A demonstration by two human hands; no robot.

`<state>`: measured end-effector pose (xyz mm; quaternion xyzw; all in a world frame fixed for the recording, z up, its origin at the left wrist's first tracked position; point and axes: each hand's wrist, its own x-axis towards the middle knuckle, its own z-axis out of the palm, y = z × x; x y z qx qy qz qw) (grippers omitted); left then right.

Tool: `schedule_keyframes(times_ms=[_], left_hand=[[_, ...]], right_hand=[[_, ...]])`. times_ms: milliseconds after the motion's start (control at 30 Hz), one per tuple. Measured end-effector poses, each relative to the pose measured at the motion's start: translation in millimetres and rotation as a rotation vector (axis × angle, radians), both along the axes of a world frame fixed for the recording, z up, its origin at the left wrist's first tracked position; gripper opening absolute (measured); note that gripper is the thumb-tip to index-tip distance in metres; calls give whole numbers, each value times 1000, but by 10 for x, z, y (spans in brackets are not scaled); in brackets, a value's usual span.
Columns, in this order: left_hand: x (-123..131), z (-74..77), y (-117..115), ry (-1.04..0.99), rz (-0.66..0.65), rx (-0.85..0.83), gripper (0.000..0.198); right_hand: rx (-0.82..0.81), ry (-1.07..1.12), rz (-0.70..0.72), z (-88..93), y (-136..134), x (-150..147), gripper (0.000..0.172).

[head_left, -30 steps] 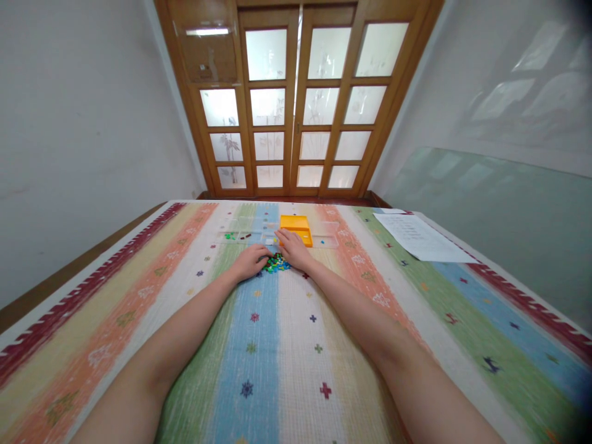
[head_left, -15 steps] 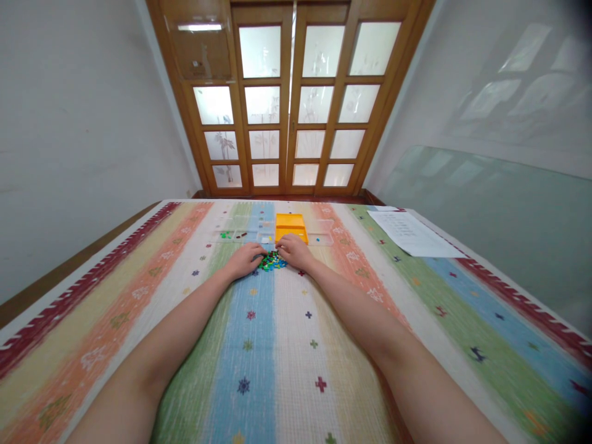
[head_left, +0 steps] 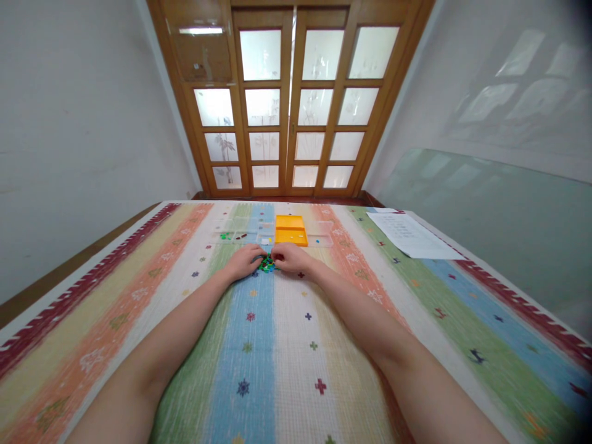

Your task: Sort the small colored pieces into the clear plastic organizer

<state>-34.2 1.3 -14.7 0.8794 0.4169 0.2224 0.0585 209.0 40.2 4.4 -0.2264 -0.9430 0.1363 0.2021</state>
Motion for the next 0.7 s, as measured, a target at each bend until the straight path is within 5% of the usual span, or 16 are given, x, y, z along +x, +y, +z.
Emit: schedule_keyframes(times_ms=[300,700], left_hand=[[10,17,-14,-23,7,-20,29],[15,54,-32,-20,6,-25,29]], right_hand=[[61,-194,72,250,-127,58,15],[111,-95,76,86,-116,-25,10]])
